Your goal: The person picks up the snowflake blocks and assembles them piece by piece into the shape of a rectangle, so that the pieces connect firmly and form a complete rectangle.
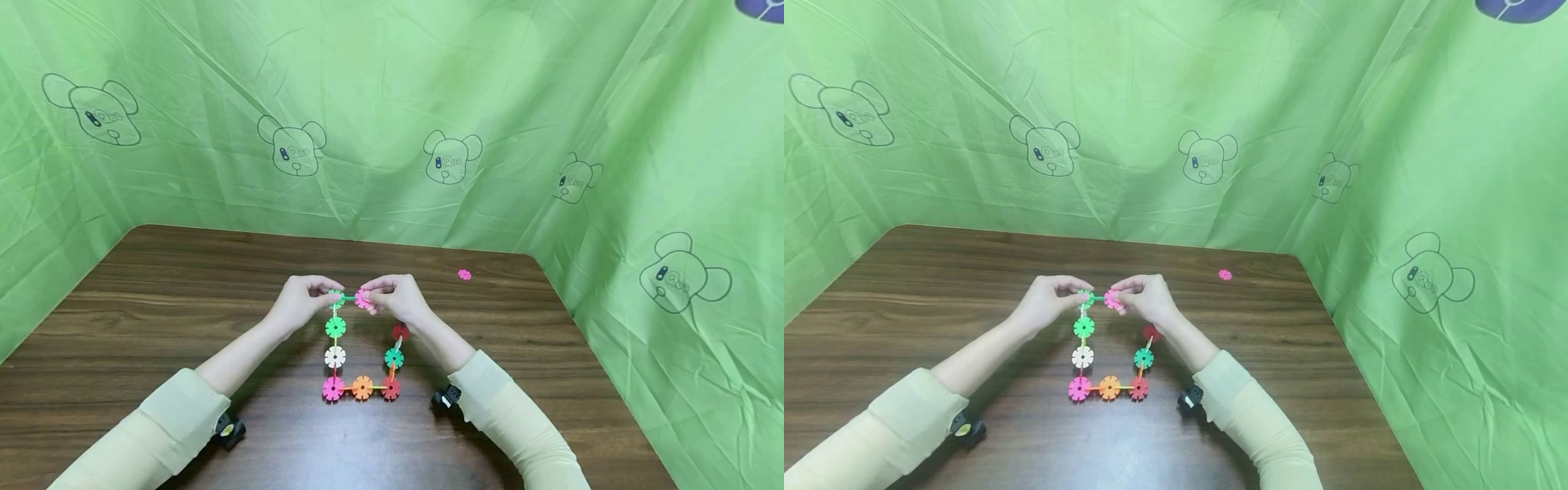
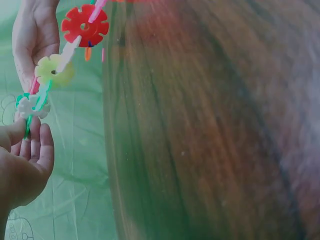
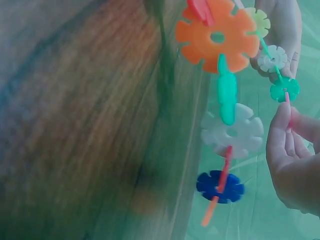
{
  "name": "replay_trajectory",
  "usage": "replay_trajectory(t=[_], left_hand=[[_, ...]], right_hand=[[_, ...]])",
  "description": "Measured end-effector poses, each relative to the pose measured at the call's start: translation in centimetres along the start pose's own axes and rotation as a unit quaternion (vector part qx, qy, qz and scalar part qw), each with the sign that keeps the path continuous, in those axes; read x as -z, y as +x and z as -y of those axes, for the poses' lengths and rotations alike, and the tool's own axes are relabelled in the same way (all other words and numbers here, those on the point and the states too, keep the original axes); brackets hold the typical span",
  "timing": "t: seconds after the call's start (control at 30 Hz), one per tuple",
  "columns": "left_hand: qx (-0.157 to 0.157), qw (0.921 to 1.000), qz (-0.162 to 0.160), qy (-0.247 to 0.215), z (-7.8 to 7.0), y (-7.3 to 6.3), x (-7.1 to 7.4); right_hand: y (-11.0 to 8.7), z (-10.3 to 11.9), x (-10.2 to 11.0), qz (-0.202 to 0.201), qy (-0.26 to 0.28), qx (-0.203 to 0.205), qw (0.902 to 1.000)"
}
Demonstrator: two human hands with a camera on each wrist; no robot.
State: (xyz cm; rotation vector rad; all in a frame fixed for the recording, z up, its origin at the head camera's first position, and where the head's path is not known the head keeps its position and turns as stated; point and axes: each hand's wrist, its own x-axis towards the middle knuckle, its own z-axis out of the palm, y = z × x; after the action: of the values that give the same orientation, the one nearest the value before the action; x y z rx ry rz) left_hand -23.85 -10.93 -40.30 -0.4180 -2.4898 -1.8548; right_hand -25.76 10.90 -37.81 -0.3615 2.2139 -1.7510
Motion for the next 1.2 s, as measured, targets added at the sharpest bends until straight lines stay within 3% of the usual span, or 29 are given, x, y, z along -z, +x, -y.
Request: replay_trajectory(t=[0.2,0.53,0.73,1.03,1.2], left_hand=[[-0.008,0.9996,-0.012,0.023,0.2,-0.1,-0.2],[-0.006,0.9991,-0.003,0.042,0.5,0.1,-0.3],[-0.025,0.9980,0.004,0.057,0.5,0.5,-0.2],[-0.007,0.9981,0.037,0.048,0.5,0.7,0.1],[0.006,0.9981,0.050,0.037,0.8,0.9,0.5]], right_hand=[[-1.2,1.6,-0.6,-0.006,0.000,-0.001,1.0000],[-1.0,1.0,-0.7,-0.001,0.008,-0.003,1.0000],[-0.5,0.4,-0.1,0.013,0.012,0.013,0.9998],[0.8,-1.6,3.2,-0.005,-0.035,0.097,0.9947],[0.6,-2.0,6.1,-0.045,-0.134,0.128,0.9816]])
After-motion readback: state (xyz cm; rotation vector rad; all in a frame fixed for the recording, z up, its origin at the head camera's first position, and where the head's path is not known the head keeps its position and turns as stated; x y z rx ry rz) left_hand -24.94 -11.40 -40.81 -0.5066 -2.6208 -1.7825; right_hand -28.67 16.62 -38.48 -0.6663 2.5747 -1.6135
